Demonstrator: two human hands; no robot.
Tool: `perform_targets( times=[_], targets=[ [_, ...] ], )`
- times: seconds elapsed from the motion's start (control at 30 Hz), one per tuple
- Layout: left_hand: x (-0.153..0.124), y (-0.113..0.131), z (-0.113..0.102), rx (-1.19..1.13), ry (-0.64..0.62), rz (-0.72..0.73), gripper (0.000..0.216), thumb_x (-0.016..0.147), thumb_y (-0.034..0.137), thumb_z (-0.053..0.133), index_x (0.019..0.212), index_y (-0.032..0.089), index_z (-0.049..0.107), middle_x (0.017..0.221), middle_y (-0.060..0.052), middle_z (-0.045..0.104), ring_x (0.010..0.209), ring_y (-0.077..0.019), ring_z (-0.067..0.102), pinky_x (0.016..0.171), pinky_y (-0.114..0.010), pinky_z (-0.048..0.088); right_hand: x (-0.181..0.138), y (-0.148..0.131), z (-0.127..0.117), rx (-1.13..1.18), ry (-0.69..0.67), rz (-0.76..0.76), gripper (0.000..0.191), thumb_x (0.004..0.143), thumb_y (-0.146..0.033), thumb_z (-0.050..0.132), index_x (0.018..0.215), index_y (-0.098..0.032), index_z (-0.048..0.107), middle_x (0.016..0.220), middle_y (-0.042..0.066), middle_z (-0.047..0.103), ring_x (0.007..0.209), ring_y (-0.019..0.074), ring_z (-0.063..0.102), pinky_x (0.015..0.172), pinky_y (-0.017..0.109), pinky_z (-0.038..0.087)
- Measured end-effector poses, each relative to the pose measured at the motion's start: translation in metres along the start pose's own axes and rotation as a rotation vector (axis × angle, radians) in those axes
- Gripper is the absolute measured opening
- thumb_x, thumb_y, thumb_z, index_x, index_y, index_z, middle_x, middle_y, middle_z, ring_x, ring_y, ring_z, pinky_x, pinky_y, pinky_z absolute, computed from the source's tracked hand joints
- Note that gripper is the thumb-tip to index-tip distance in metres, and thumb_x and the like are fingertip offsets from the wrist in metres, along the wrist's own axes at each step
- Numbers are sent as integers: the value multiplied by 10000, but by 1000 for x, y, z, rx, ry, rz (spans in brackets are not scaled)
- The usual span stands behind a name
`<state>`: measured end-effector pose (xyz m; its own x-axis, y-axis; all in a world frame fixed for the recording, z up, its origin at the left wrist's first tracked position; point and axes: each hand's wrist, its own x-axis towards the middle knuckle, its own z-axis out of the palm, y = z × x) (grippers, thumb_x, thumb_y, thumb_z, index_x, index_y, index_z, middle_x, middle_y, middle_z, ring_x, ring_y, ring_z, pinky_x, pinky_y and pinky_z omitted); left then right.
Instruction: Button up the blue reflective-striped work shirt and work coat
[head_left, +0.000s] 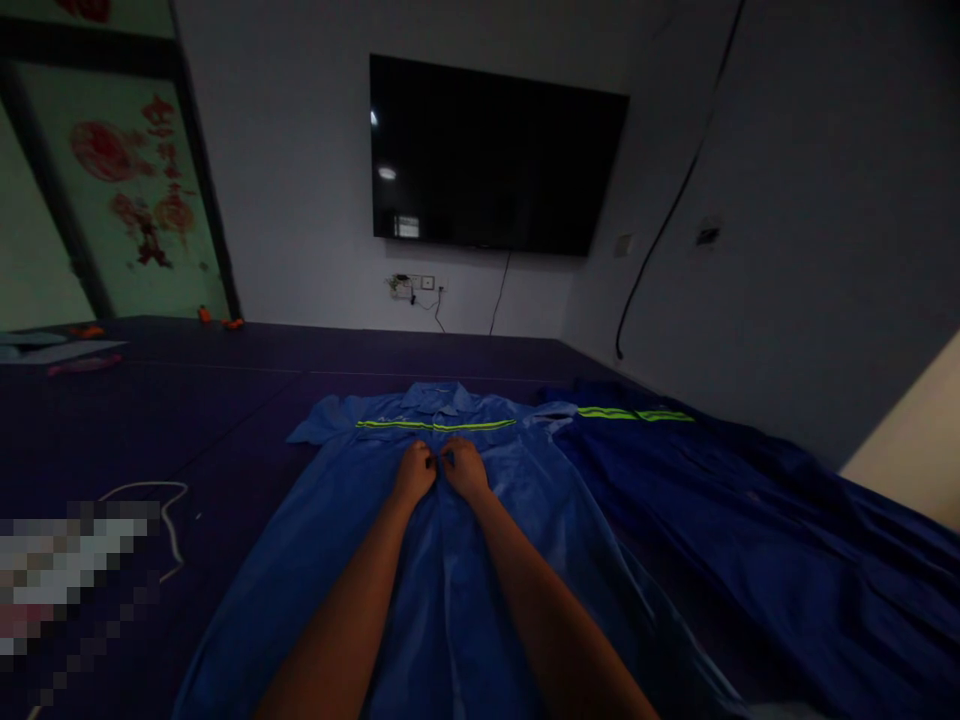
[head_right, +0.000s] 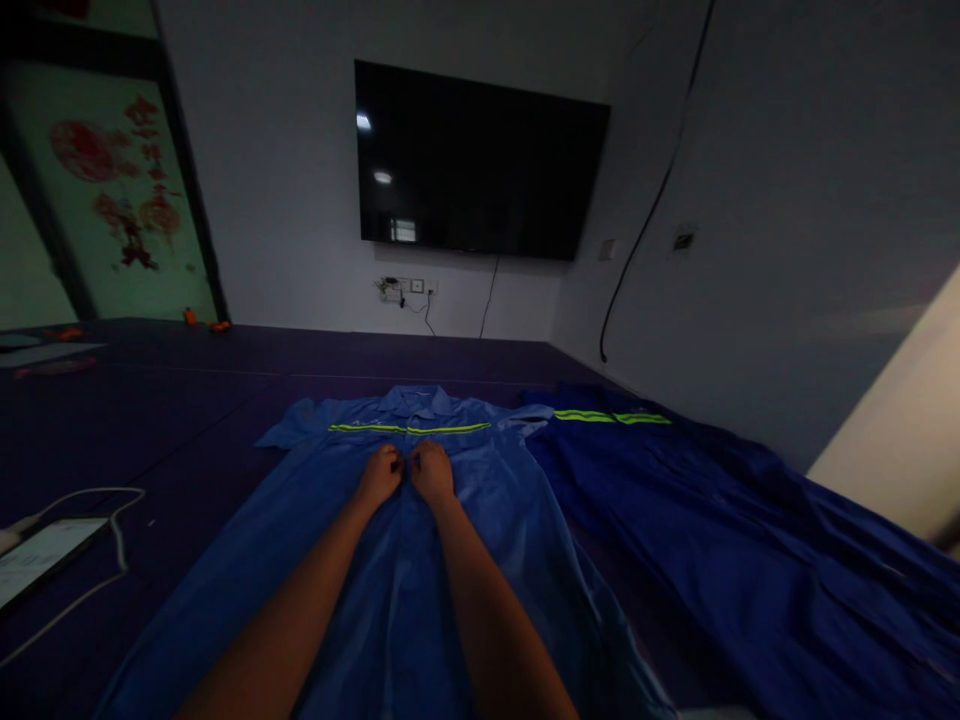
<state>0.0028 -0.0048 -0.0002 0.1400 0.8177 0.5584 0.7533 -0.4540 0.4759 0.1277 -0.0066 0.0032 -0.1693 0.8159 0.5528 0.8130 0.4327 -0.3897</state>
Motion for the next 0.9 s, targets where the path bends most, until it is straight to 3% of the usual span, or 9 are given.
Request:
perform_targets(
  times=[0.37, 0.9],
  targets=[
    [-1, 4, -2, 34, -13, -5, 144, 708, 43, 505, 622, 116, 594, 741, -36, 550, 720, -111, 523, 686, -228, 413, -1, 1, -3, 27, 70, 102, 108, 666, -168, 603, 763, -150, 647, 978, 96, 637, 978, 197, 554, 867, 269, 383],
    [-2, 6, -4, 33, -31, 12, 147, 709, 47, 490, 624, 117, 586, 723, -43, 557, 730, -124, 530, 680, -230, 404, -2, 2, -6, -29, 20, 91, 105, 690, -188, 577, 708, -167, 679, 904, 75, 661, 924, 184, 574, 826, 249, 396]
  ],
)
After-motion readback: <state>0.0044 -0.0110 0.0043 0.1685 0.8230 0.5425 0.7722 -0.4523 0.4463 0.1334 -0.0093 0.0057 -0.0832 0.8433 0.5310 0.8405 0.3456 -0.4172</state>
